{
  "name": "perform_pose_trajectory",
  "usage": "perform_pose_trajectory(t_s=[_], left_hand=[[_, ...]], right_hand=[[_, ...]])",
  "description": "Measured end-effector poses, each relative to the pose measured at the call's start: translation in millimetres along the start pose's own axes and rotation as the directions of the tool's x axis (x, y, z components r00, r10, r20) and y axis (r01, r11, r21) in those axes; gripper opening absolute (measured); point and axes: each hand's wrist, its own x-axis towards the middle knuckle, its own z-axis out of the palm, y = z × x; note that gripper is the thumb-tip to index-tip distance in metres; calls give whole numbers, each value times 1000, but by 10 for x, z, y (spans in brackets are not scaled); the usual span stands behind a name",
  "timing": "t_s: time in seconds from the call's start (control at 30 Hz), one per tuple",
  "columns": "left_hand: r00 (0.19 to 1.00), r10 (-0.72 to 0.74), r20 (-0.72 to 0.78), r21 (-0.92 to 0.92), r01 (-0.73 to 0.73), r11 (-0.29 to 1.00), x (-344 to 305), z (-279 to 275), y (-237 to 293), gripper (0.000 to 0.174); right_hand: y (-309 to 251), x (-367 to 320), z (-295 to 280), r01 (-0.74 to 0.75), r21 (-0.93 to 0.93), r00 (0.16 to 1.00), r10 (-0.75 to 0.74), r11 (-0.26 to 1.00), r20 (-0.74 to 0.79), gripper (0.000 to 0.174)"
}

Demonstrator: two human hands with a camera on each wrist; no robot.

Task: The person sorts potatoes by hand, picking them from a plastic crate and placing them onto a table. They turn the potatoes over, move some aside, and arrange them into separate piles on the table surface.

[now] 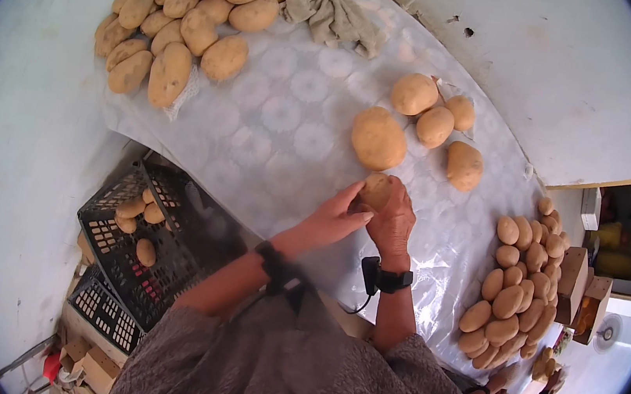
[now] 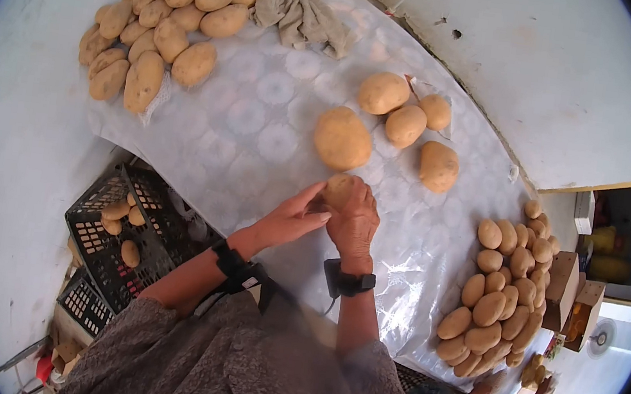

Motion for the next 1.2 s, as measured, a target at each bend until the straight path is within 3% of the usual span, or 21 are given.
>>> perform_pose_trajectory(t_s=[0.1, 0.17, 0.23, 0.3, 0.33, 0.4, 0.5, 0.53, 0.67, 0.77, 0.9, 0.97, 1.03, 1.07, 1.13, 1.17, 1.2], left_hand=[[1000, 2, 8, 85, -3, 996, 43, -7, -5, 65], [1000, 8, 8, 54, -9, 998, 32, -28, -26, 66], [999, 19, -26, 26, -18, 1000, -51, -63, -58, 67], [997, 13, -79, 299, 11, 954, -173, -125, -65, 62], [992, 8, -127, 297, 30, 954, -236, -166, -56, 62], [994, -2, -108, 298, 34, 954, -389, -267, -11, 53], [985, 34, -169, 185, -2, 983, -681, -429, 147, 43], [984, 35, -173, 111, -15, 994, -774, -482, 175, 42], [928, 144, -344, 135, -103, 985, -1231, -706, 297, 38], [908, 117, -402, 116, -76, 990, -1646, -930, 388, 36], [803, 139, -579, 125, -81, 989, -2184, -1274, 375, 35], [743, 138, -655, 123, -75, 990, -2442, -1462, 282, 34], [596, 58, -801, 55, -23, 998, -2680, -1680, 106, 33], [584, 50, -810, 46, -22, 999, -2789, -1794, -25, 33], [414, 56, -909, 132, 157, 979, -3013, -2031, -352, 32], [399, 46, -916, 119, 160, 980, -3131, -2145, -509, 32], [341, 104, -934, 225, 336, 915, -3249, -2257, -661, 36]], right_hand=[[79, -11, 23, 14, 12, 1000, -14, 1000, -15, 74], [129, -39, 70, 91, 5, 992, -91, 996, -84, 76], [160, -63, 8, 112, -8, 993, -112, 994, -45, 76], [75, -80, 37, 120, -50, 992, -122, 991, -31, 75], [14, -89, 61, 126, -64, 991, -128, 990, -31, 74], [-65, -108, -106, 92, -91, 985, -104, 992, -139, 67], [-366, -91, -108, 165, -55, 966, -173, 985, -190, 48], [-468, -91, -61, 188, -42, 966, -192, 981, -171, 48], [-941, -96, 186, 289, 70, 955, -283, 955, -90, 43], [-1283, -132, 489, 453, 249, 879, -476, 856, 38, 39], [-1801, -242, 904, 562, 368, 756, -641, 741, 136, 38], [-2040, -334, 1112, 620, 436, 644, -740, 653, 193, 39], [-2229, -427, 1300, 628, 476, 575, -780, 615, 249, 40], [-2318, -485, 1384, 628, 510, 513, -806, 587, 296, 41], [-2501, -603, 1548, 638, 554, 446, -843, 535, 301, 42], [-2581, -658, 1629, 647, 584, 393, -871, 490, 295, 43], [-2656, -713, 1711, 643, 593, 381, -874, 485, 302, 43]])
